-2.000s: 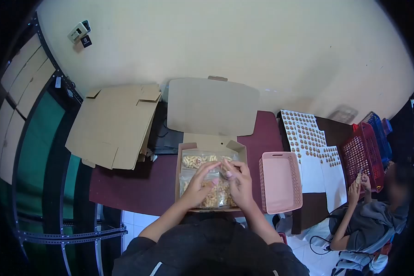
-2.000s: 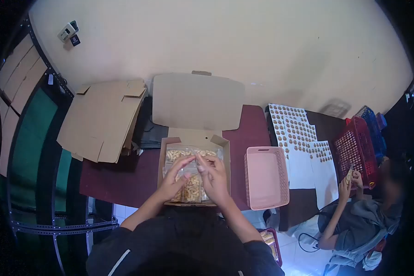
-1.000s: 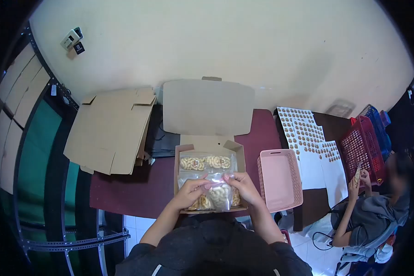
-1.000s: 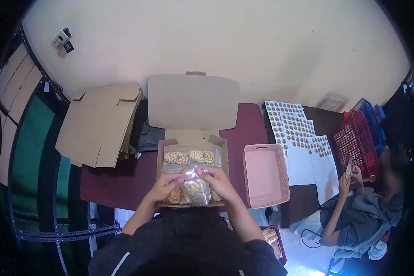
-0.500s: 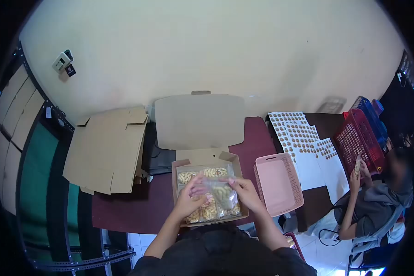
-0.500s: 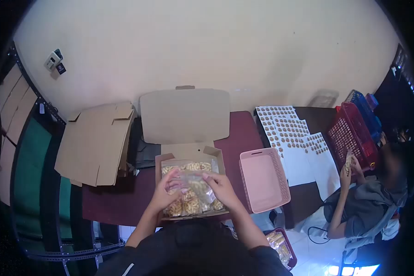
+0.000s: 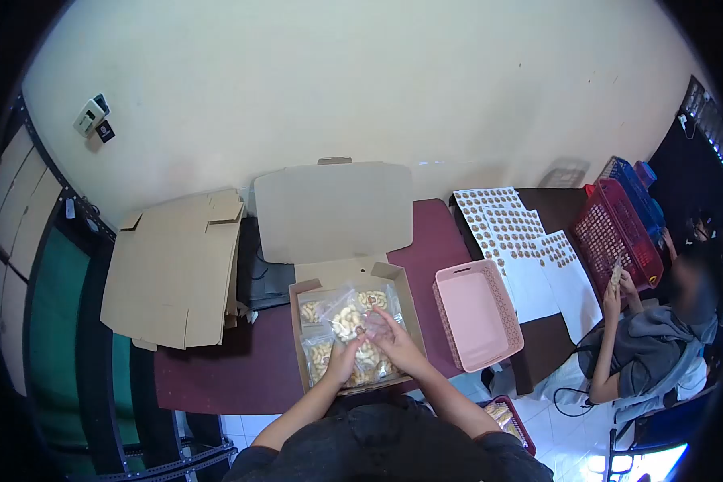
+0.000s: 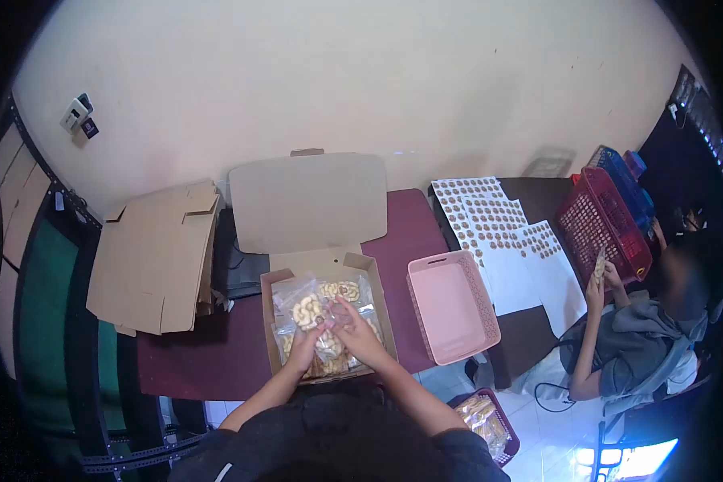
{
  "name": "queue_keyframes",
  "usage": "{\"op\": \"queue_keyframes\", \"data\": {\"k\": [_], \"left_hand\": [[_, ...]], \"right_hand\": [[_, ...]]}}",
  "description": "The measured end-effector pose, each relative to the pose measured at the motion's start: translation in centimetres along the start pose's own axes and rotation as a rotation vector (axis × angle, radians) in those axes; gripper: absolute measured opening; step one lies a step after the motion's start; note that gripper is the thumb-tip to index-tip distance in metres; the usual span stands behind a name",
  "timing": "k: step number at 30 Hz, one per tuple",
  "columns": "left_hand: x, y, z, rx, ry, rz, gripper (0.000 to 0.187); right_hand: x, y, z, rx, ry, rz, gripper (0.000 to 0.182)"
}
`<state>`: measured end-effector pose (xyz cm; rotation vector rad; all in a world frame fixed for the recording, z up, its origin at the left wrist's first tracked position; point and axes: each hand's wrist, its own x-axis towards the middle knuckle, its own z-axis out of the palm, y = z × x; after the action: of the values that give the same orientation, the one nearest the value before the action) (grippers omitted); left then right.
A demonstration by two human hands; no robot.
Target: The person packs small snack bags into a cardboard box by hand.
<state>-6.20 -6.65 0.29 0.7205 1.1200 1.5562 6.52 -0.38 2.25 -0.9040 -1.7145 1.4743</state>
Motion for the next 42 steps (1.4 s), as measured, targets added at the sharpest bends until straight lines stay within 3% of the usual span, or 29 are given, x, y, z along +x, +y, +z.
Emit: {"op": "queue_keyframes", "data": {"k": [2, 6, 8, 9, 11, 14, 15, 18, 20, 28, 32, 35, 37, 39, 40, 42], "left_hand": [[0.4, -1.6, -1.0, 0.086, -0.06, -0.088, 0.036], [1.0, -2.9, -2.5, 0.023, -0.204, -0.308, 0.044], [1.2, -1.6, -2.4, 0.354, -0.038, 0.102, 0.048], [1.9, -2.1, -3.8, 0.503, -0.049, 0.125, 0.049], [2.7, -1.9, -5.8, 0.444, 0.018, 0.182, 0.047], [4.1, -1.7, -9.9, 0.341, 0.169, 0.225, 0.042], [4.7, -1.6, -10.7, 0.294, 0.252, 0.217, 0.04], [4.2, 2.5, -10.4, 0.285, 0.401, 0.173, 0.034], [5.9, -0.9, -15.0, 0.322, 0.417, 0.207, 0.035], [7.8, -2.9, -18.0, 0.498, 0.502, 0.14, 0.03], [11.0, -2.1, -17.8, 0.757, 0.456, 0.227, 0.038], [15.9, -3.3, -18.3, 0.68, 0.449, 0.219, 0.048], [16.7, -3.9, -18.3, 0.641, 0.446, 0.219, 0.054], [16.9, -4.3, -17.8, 0.358, 0.278, -0.255, 0.067], [17.5, -6.7, -18.6, 0.418, 0.244, -0.093, 0.073], [16.9, -6.5, -18.0, 0.366, 0.226, -0.062, 0.068]], "right_hand": [[-0.5, 0.2, 0.0, 0.396, -0.154, 0.265, 0.06], [-0.4, 2.7, -1.5, 0.331, -0.124, 0.269, 0.058], [-0.3, 5.1, -2.3, 0.397, -0.052, 0.325, 0.056], [-0.4, 6.8, -3.0, 0.199, 0.048, 0.319, 0.056], [-1.0, 7.0, -3.9, -0.357, 0.157, 0.258, 0.061], [-2.2, 10.4, -3.4, -0.607, 0.221, 0.165, 0.065], [-2.1, 8.6, -3.1, -0.527, 0.069, 0.5, 0.066], [-2.8, 11.1, -2.7, -0.592, -0.034, 0.415, 0.065], [-2.6, 9.9, -2.5, -0.591, -0.043, 0.509, 0.063], [-2.3, 7.2, -2.4, -0.929, 0.024, 0.455, 0.048], [-0.6, 6.4, -3.2, -0.941, 0.173, 0.12, 0.044], [2.7, 6.1, -4.5, -0.888, 0.319, -0.035, 0.042], [5.3, 7.3, -5.6, -0.839, 0.311, 0.022, 0.043], [7.7, 9.6, -6.7, -0.787, 0.311, 0.078, 0.044], [8.9, 11.6, -7.2, -0.685, 0.309, 0.145, 0.045], [10.6, 14.0, -7.7, -0.577, 0.312, 0.204, 0.047]]}}
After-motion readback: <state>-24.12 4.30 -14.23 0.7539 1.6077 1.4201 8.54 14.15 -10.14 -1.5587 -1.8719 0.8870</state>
